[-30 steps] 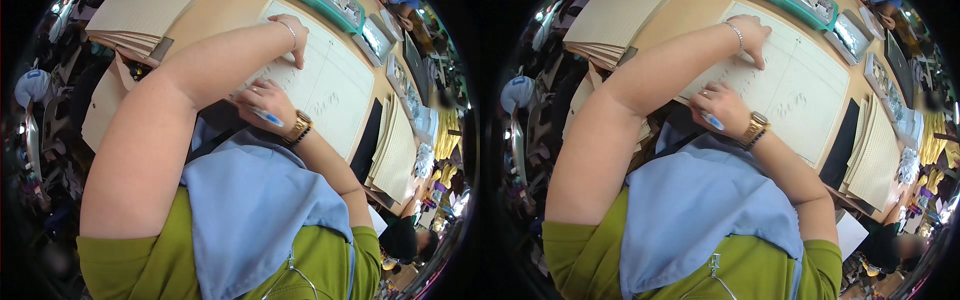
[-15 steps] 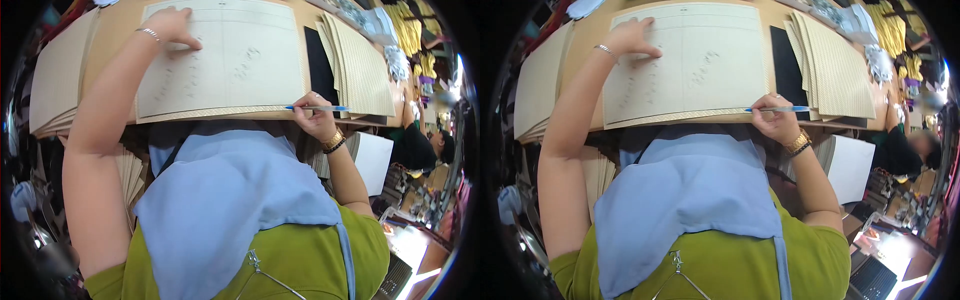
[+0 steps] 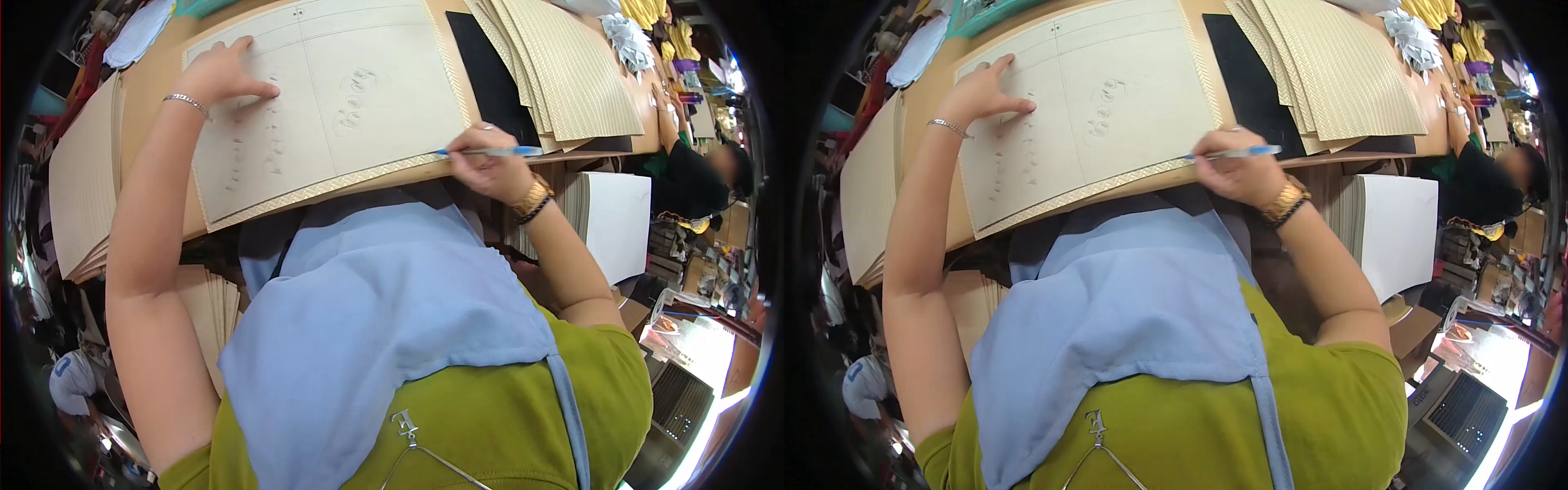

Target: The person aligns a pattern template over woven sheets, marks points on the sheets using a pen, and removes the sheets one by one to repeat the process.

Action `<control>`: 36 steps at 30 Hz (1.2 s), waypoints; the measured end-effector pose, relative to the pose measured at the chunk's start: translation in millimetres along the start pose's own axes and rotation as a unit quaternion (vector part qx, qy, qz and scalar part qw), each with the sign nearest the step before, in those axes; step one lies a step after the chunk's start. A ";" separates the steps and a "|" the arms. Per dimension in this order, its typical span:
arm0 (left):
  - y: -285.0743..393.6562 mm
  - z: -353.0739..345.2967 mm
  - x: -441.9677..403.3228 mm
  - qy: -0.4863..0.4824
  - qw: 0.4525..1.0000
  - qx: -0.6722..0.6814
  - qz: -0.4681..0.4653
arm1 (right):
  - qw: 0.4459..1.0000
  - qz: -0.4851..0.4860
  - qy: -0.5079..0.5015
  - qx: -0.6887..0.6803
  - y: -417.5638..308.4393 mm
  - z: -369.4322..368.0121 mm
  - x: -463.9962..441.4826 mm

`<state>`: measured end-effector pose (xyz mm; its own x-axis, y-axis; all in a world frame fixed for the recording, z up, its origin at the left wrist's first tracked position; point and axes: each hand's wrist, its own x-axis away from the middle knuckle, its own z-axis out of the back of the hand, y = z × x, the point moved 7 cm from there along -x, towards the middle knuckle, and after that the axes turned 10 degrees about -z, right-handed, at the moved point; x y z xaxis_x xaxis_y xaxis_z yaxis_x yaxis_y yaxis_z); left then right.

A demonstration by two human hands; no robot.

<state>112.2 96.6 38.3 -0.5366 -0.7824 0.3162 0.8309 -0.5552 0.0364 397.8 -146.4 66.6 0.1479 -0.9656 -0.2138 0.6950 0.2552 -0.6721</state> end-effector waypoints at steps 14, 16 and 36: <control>-37.1 -33.0 26.3 0.066 0.993 0.046 0.086 | 0.925 -0.192 0.126 -0.303 74.3 27.2 3.8; -80.3 -53.7 41.7 0.078 0.985 0.084 0.128 | 0.931 -0.184 0.165 -0.268 86.2 30.0 4.7; -172.0 -94.1 166.1 0.397 0.794 0.426 0.177 | 0.973 -0.093 0.174 0.121 56.2 15.1 -3.7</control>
<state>-133.7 35.6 -4.6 0.1096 -0.9656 -0.2358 0.5665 -0.1342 0.8130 446.9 -129.3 40.3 -0.2150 -0.9080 -0.3596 0.8381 0.0175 -0.5452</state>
